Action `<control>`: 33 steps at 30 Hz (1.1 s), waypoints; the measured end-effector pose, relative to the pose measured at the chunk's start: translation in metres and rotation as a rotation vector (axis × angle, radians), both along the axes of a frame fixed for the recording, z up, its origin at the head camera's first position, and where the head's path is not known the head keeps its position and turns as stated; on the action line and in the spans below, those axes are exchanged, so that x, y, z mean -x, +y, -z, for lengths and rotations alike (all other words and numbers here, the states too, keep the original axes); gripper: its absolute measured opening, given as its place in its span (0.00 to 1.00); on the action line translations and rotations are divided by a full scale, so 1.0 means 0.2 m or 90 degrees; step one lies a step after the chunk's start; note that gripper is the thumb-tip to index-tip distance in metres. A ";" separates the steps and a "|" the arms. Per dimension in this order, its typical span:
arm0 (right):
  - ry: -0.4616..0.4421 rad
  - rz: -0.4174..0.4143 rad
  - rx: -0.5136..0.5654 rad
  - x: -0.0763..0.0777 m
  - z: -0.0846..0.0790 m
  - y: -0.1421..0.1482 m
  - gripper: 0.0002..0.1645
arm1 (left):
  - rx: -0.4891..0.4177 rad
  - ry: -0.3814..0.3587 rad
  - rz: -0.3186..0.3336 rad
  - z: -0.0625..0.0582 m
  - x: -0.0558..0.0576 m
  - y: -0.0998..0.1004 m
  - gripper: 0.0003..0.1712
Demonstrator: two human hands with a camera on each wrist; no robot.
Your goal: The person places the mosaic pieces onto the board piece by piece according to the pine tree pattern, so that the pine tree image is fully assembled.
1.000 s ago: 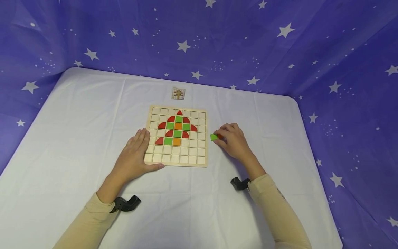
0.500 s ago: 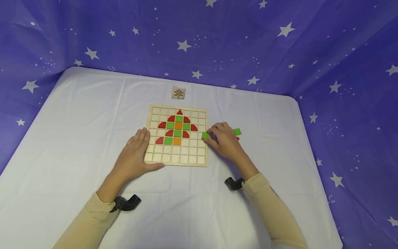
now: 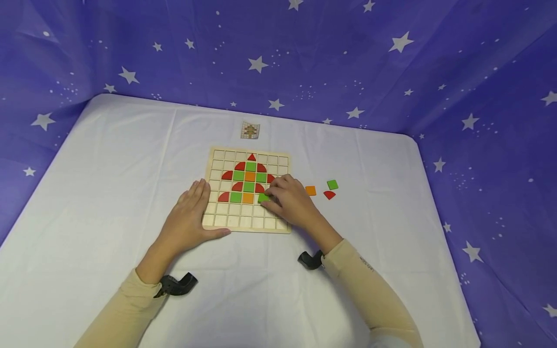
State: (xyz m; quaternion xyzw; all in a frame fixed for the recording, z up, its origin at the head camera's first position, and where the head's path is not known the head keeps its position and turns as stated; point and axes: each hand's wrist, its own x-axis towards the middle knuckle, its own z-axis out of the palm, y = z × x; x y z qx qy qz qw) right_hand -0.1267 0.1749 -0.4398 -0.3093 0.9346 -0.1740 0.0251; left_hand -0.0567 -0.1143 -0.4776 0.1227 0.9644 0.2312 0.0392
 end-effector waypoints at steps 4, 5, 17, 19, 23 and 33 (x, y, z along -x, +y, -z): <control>-0.008 -0.001 -0.008 -0.01 0.00 -0.01 0.18 | 0.002 0.000 -0.001 -0.01 0.00 0.00 0.77; -0.010 -0.003 -0.011 -0.01 0.00 -0.01 0.18 | 0.001 0.000 0.000 -0.01 0.00 0.00 0.77; -0.012 -0.038 -0.002 -0.02 0.01 -0.02 0.16 | 0.000 -0.003 0.002 -0.01 0.00 0.00 0.77; -0.012 -0.039 -0.004 -0.02 0.01 -0.02 0.16 | -0.001 -0.004 0.002 -0.01 0.00 0.00 0.77; -0.007 -0.034 -0.010 -0.02 0.01 -0.02 0.17 | -0.001 -0.003 0.001 0.00 0.00 0.00 0.77; -0.015 0.011 -0.012 -0.01 0.01 -0.04 0.18 | 0.001 0.002 0.001 -0.01 0.00 0.00 0.77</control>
